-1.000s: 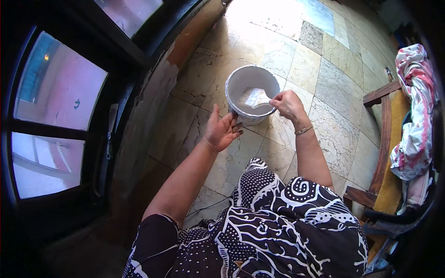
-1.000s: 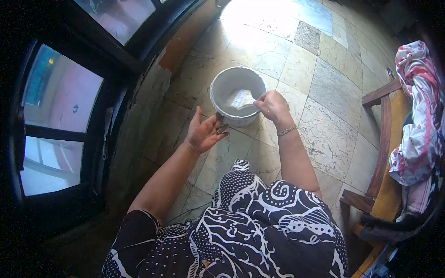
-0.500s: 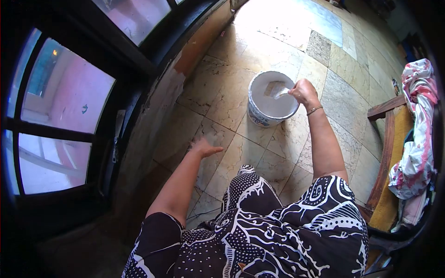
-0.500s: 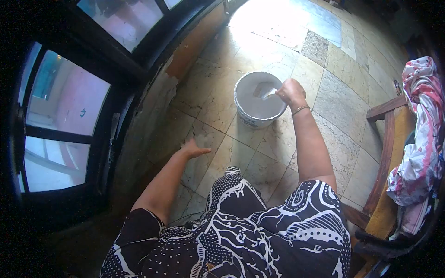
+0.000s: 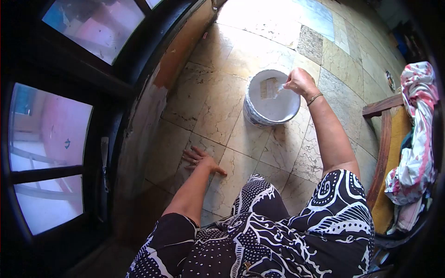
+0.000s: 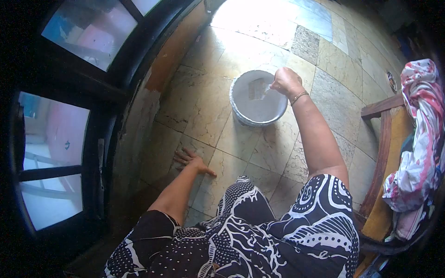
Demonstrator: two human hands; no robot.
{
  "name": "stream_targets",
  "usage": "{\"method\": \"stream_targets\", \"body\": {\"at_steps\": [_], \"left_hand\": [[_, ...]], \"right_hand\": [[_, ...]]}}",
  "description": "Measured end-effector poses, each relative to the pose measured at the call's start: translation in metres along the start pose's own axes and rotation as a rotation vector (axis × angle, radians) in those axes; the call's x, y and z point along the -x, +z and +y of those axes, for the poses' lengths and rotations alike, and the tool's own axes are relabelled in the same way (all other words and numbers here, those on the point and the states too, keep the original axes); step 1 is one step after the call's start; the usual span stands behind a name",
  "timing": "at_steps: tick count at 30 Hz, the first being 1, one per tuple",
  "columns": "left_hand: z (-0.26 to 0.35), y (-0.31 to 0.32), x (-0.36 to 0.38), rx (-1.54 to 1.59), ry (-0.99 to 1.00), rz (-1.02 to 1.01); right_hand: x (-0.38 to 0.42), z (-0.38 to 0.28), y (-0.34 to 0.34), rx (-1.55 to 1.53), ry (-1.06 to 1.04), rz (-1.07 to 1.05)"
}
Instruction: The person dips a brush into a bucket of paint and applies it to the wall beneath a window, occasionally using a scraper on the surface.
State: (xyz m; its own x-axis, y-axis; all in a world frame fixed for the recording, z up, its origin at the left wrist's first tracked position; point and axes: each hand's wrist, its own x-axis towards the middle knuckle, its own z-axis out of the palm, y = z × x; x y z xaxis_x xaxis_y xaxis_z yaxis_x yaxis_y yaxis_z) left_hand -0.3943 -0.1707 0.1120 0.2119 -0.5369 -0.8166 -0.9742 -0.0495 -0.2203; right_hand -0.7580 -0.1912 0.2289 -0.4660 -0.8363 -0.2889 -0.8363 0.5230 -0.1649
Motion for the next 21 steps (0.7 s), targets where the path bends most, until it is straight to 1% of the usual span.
{"method": "stream_targets", "body": {"at_steps": [5, 12, 16, 18, 21], "left_hand": [[0.000, -0.002, 0.001, 0.026, 0.022, -0.035], [0.002, -0.006, -0.003, 0.015, 0.023, -0.087], [0.001, -0.003, -0.009, 0.026, -0.008, -0.102], [0.003, -0.006, -0.008, 0.000, 0.012, -0.107], [0.000, 0.003, -0.018, 0.019, 0.026, -0.104]], "right_hand": [[-0.022, -0.010, -0.019, 0.049, 0.000, 0.006], [-0.070, -0.020, -0.030, 0.173, -0.089, -0.016], [-0.108, -0.043, -0.048, 0.193, -0.211, -0.058], [-0.125, -0.050, -0.053, 0.184, -0.271, -0.093], [-0.149, -0.051, -0.058, 0.208, -0.339, -0.082]]}}
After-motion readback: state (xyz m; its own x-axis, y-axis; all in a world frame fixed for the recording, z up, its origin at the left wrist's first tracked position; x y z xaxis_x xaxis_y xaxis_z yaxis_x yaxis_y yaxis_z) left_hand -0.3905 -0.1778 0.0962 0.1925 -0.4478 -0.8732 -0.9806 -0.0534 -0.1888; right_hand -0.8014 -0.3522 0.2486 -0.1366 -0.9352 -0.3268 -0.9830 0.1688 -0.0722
